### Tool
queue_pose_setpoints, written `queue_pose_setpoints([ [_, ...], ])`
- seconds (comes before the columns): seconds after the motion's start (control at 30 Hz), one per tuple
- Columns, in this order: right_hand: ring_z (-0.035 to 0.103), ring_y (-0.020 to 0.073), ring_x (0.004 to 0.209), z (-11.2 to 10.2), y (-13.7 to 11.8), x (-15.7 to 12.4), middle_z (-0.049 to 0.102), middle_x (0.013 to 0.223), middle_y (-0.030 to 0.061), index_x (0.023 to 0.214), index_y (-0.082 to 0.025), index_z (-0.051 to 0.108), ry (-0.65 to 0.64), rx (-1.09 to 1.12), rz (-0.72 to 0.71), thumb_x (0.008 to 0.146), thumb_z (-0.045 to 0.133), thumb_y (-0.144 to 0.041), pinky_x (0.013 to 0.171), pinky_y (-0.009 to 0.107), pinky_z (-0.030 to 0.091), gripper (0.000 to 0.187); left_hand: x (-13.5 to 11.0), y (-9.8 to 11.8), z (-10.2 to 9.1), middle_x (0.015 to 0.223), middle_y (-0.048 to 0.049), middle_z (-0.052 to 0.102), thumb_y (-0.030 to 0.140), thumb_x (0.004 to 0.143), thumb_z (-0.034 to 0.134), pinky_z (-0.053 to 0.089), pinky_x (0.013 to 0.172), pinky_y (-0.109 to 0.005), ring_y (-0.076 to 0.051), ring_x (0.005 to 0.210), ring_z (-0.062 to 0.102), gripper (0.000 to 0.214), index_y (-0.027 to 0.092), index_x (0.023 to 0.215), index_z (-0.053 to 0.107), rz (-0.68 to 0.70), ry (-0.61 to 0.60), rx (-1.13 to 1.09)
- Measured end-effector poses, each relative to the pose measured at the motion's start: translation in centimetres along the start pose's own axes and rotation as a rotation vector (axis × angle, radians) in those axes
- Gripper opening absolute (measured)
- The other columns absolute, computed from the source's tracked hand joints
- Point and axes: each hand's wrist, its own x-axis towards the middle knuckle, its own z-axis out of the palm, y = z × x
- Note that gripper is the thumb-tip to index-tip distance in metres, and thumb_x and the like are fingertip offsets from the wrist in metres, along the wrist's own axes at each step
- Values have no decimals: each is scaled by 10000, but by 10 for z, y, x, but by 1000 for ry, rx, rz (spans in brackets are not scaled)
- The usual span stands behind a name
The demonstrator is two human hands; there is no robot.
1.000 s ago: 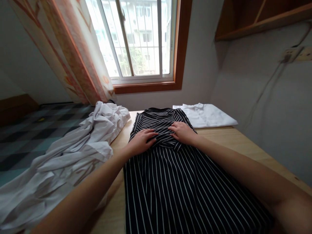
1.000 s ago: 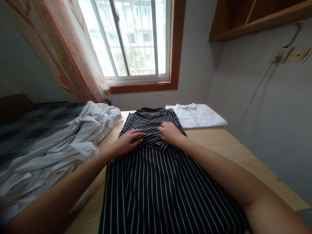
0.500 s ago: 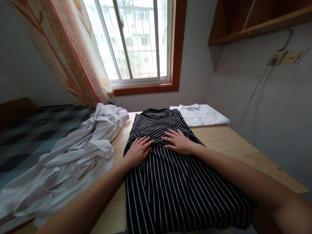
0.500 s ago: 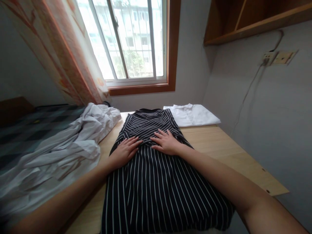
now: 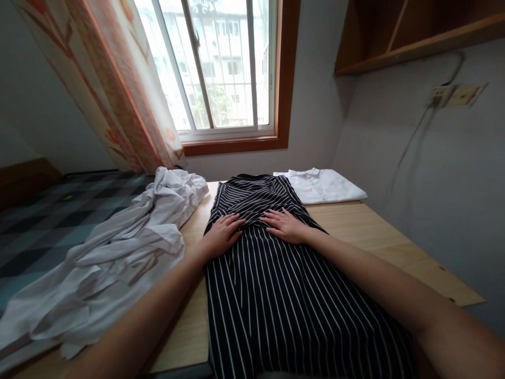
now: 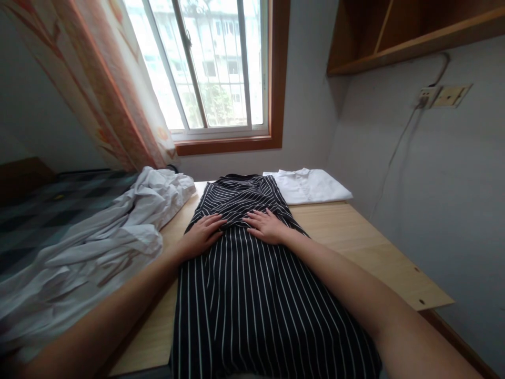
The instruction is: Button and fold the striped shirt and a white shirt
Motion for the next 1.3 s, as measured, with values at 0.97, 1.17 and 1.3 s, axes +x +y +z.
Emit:
queue_pose_setpoints([
  [0.97,510,274,1275,7,-146,-9,610,1335,105,1196,-215,683,154,116,-380,918,596,-380,1060,471,374,334,-15,-12,-38,757,-45,686,504,891,408,375,600,-263,-189,721,623,399,194,791,639,-646,-12,-7],
  [1.17,387,277,1408,10,-156,-14,562,1422,90,1289,-235,630,68,121,-461,941,562,-474,1157,556,249,428,-13,-26,-46,838,-83,720,416,918,393,470,682,-270,-221,825,672,346,169,903,635,-742,36,-98],
  [1.3,291,278,1465,12,-155,-12,431,1537,82,1415,-262,519,22,124,-497,969,497,-515,1182,588,175,513,-17,-22,-54,870,-97,717,421,919,427,512,615,-275,-220,758,687,351,144,1043,603,-834,-65,-210],
])
